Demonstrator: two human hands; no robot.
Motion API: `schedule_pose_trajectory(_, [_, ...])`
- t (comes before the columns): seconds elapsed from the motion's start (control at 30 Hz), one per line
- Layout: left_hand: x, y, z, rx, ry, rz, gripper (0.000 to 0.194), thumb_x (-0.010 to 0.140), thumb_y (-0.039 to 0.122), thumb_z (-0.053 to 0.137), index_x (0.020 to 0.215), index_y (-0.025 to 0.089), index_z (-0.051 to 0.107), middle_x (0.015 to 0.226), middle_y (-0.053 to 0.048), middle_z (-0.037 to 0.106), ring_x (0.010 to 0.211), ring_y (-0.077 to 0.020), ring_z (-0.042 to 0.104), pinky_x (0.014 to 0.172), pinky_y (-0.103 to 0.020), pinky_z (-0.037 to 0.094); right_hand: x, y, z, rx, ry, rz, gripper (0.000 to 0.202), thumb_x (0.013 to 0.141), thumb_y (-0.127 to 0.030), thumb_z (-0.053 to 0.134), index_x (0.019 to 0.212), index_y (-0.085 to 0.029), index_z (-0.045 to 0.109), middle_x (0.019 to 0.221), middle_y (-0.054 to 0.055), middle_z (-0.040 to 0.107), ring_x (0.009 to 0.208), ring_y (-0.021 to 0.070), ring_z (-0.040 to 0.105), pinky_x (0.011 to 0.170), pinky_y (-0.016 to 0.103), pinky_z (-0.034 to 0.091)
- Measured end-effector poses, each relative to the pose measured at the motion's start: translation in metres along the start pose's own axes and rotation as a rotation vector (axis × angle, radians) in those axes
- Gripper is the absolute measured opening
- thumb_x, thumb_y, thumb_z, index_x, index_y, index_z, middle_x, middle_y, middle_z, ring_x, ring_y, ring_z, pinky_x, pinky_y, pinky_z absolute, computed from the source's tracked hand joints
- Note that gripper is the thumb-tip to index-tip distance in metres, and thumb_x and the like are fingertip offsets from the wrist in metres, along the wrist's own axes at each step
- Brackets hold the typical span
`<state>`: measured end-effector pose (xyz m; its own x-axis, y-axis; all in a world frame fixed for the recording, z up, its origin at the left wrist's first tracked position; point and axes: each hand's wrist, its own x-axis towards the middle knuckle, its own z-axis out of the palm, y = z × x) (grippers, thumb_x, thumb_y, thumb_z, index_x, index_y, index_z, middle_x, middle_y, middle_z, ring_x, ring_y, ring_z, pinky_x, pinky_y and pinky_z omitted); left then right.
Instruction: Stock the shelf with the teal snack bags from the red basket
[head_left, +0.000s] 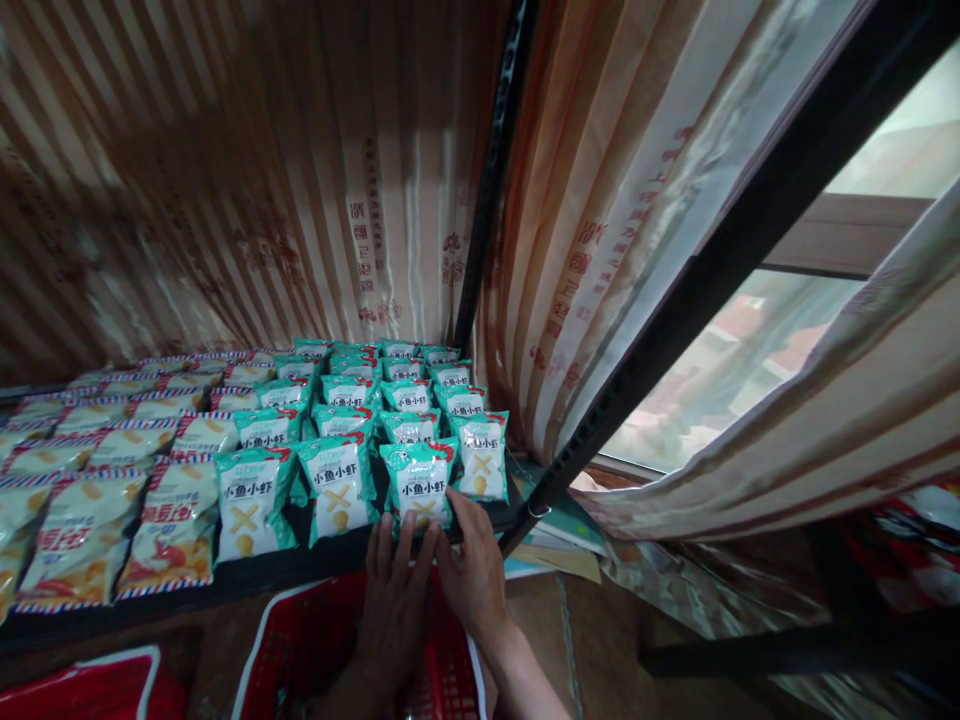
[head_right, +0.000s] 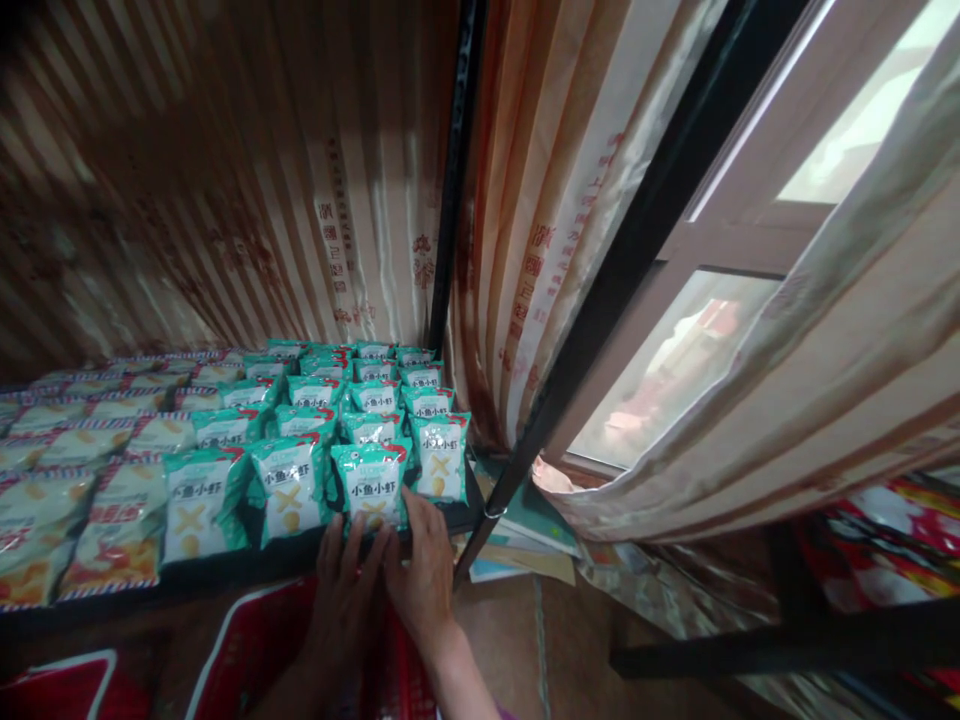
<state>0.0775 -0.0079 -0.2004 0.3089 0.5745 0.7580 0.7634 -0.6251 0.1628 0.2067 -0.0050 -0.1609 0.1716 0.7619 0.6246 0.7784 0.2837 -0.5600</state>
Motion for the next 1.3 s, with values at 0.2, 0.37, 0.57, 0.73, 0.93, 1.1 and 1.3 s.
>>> schedule_pose_trajectory(0.2, [-0.007,-0.006,0.005,0.025,-0.021,0.04,0.051,0.089,0.025,0.042,0.14,0.022,0.037,0.148,-0.004,0.037,0.141,-0.0298,0.02,0.115,-0.047,0.019,-0.003,0.003,0.002,-0.024,-0.028,0.04,0.038,0.087,-0.019,0.049,0.124,-0.022,0.055,0.114,0.01,0.061,0.108,0.0232,0.057,0.09,0.04,0.051])
schedule_pose_trajectory(0.37, [-0.006,-0.004,0.007,0.029,-0.032,0.057,0.052,0.088,0.026,0.043,0.139,0.018,0.039,0.146,-0.005,0.04,0.14,-0.0275,0.023,0.116,-0.046,0.014,-0.001,0.0,0.003,-0.015,0.006,0.066,0.039,0.088,-0.021,0.046,0.126,-0.021,0.05,0.116,0.011,0.058,0.11,0.0245,0.055,0.091,0.044,0.049])
schedule_pose_trajectory(0.57, [-0.004,-0.004,0.009,-0.038,0.022,0.05,0.055,0.085,0.019,0.048,0.139,0.02,0.039,0.152,-0.001,0.03,0.14,-0.0288,0.025,0.115,-0.045,0.02,0.003,-0.009,-0.007,0.021,0.125,0.078,0.034,0.089,-0.023,0.046,0.123,-0.021,0.049,0.109,0.01,0.056,0.099,0.0222,0.056,0.081,0.039,0.05])
schedule_pose_trajectory(0.73, [0.0,0.0,0.005,-0.049,0.023,0.028,0.055,0.084,0.015,0.047,0.138,0.019,0.04,0.154,-0.002,0.025,0.141,-0.0312,0.02,0.114,-0.044,0.021,0.019,-0.02,-0.033,0.006,0.278,0.045,0.03,0.091,-0.022,0.046,0.12,-0.019,0.05,0.108,0.01,0.056,0.096,0.0208,0.057,0.079,0.036,0.048])
schedule_pose_trajectory(0.93, [0.006,0.0,0.0,-0.06,0.032,0.02,0.057,0.082,0.01,0.046,0.138,0.019,0.04,0.15,-0.002,0.033,0.14,-0.0287,0.024,0.112,-0.042,0.026,0.1,-0.043,-0.058,-0.05,0.299,-0.104,0.024,0.092,-0.021,0.045,0.112,-0.02,0.057,0.103,0.008,0.063,0.098,0.0196,0.058,0.085,0.035,0.046])
schedule_pose_trajectory(1.1, [0.007,0.0,0.006,0.028,0.077,0.013,0.047,0.082,0.018,0.05,0.128,0.023,0.053,0.135,-0.001,0.053,0.139,-0.0257,0.025,0.112,-0.039,0.028,0.201,-0.026,-0.023,-0.274,-0.051,-0.205,0.027,0.091,-0.021,0.044,0.108,-0.019,0.065,0.107,0.007,0.068,0.102,0.0212,0.059,0.094,0.036,0.042])
schedule_pose_trajectory(1.3, [0.003,-0.003,0.026,0.05,0.183,0.029,0.039,0.079,0.019,0.053,0.117,0.026,0.063,0.129,0.0,0.059,0.139,-0.0256,0.027,0.116,-0.04,0.022,0.28,0.001,0.03,-0.593,-0.506,-0.138,0.03,0.089,-0.018,0.046,0.11,-0.018,0.069,0.112,0.007,0.069,0.106,0.0207,0.061,0.094,0.028,0.041])
